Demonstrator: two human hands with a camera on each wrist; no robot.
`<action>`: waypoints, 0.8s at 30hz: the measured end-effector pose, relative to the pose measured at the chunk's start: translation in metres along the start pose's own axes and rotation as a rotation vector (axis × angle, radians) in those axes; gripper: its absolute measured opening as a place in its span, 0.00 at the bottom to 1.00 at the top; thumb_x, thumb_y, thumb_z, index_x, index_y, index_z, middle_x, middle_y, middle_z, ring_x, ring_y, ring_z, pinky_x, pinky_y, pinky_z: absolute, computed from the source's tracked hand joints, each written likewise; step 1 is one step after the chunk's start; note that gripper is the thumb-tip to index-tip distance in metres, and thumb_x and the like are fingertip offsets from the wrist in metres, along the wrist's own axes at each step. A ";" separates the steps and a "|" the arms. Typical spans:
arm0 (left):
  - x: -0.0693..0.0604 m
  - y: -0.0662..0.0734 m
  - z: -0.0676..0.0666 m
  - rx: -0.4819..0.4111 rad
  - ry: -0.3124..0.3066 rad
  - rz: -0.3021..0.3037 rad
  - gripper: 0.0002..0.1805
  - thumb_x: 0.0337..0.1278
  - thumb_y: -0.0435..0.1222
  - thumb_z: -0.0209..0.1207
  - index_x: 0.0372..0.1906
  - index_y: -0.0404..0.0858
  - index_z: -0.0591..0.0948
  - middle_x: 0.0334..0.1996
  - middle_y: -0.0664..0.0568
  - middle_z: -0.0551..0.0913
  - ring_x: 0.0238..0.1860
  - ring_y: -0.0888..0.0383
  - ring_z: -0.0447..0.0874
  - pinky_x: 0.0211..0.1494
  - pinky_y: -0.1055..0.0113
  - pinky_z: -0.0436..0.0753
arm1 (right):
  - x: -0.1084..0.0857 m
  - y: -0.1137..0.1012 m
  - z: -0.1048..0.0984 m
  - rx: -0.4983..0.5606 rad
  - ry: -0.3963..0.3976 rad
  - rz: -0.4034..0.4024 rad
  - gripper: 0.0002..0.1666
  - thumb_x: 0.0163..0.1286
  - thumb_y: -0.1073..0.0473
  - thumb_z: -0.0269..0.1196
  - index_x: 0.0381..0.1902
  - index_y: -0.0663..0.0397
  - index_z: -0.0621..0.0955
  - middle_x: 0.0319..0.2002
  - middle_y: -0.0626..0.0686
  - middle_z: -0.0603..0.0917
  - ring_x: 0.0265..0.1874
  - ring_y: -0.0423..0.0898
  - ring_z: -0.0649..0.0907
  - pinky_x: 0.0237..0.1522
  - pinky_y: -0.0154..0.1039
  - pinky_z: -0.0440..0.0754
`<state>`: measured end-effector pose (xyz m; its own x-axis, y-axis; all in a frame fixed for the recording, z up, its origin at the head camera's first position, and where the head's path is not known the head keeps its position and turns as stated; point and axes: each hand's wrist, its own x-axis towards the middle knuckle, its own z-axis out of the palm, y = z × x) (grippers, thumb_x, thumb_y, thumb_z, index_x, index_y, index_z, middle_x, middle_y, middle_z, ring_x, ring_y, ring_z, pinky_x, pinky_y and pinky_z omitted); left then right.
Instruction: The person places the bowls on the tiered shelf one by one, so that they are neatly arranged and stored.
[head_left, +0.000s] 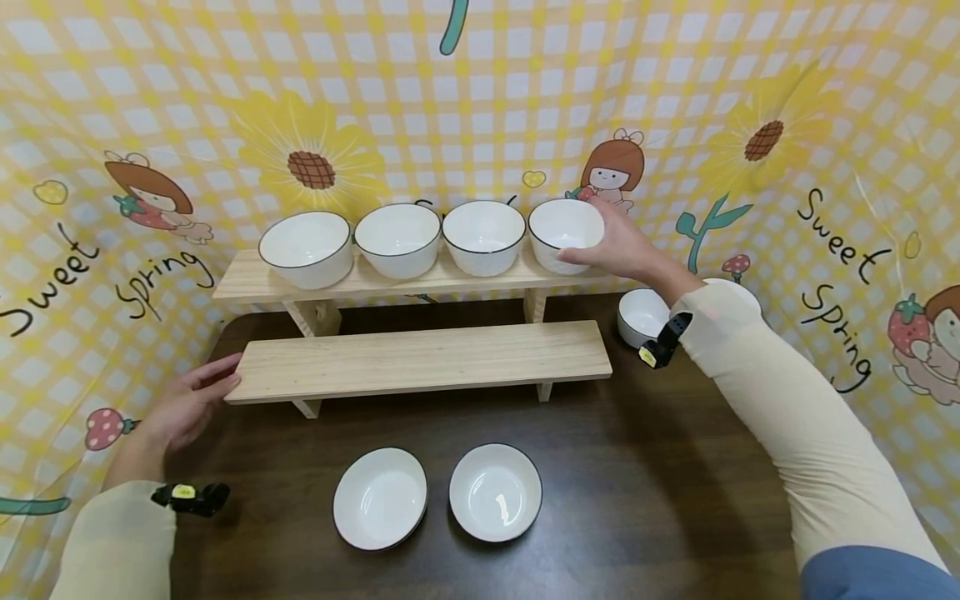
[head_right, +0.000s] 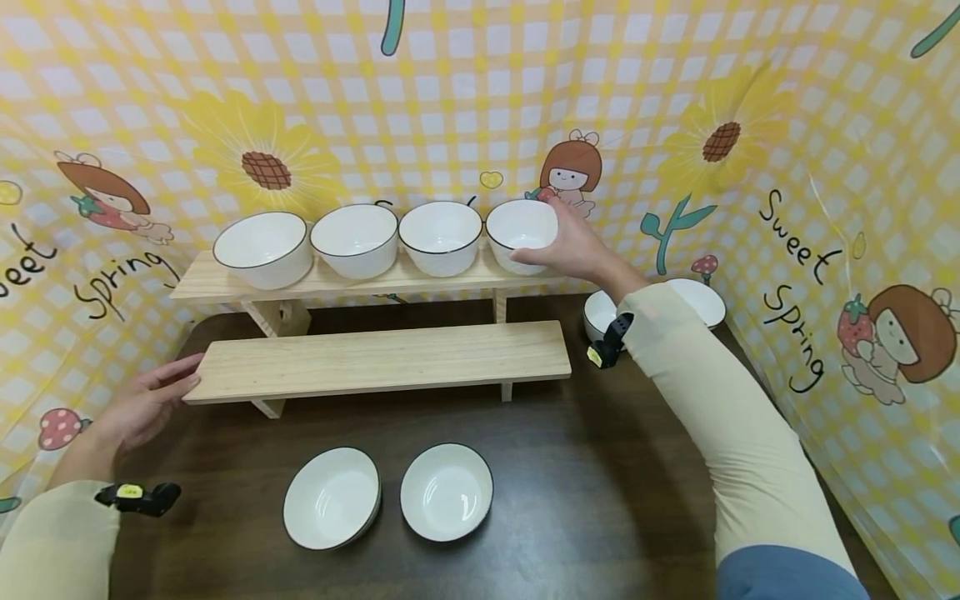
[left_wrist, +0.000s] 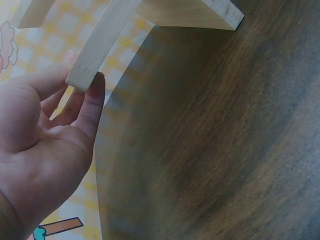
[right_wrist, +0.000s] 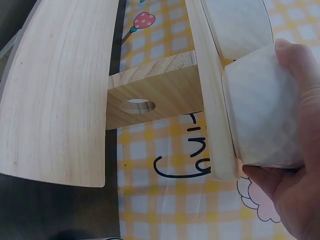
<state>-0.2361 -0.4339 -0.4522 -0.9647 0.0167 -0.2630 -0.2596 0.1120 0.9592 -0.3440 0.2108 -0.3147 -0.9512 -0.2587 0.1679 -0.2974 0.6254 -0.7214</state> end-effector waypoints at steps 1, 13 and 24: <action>0.000 0.000 0.000 -0.002 -0.002 0.003 0.29 0.69 0.37 0.64 0.72 0.50 0.75 0.43 0.77 0.81 0.43 0.76 0.79 0.43 0.79 0.79 | 0.000 0.001 0.000 -0.001 0.001 0.006 0.57 0.57 0.50 0.78 0.76 0.62 0.61 0.67 0.64 0.69 0.62 0.61 0.73 0.63 0.58 0.71; 0.001 -0.002 -0.001 -0.009 0.003 0.005 0.28 0.65 0.40 0.67 0.70 0.52 0.78 0.44 0.76 0.82 0.45 0.73 0.80 0.44 0.78 0.80 | 0.001 0.004 0.006 0.041 0.024 0.051 0.62 0.57 0.48 0.78 0.79 0.59 0.57 0.70 0.64 0.67 0.65 0.60 0.71 0.66 0.57 0.68; 0.001 -0.002 -0.001 -0.024 -0.004 -0.001 0.28 0.68 0.37 0.65 0.70 0.52 0.77 0.43 0.76 0.82 0.43 0.73 0.80 0.43 0.77 0.80 | 0.001 0.008 0.008 0.135 0.042 0.021 0.55 0.59 0.52 0.77 0.75 0.57 0.59 0.67 0.62 0.70 0.65 0.58 0.73 0.66 0.54 0.69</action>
<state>-0.2366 -0.4350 -0.4540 -0.9641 0.0210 -0.2647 -0.2620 0.0877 0.9611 -0.3471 0.2094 -0.3257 -0.9606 -0.2141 0.1774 -0.2663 0.5251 -0.8083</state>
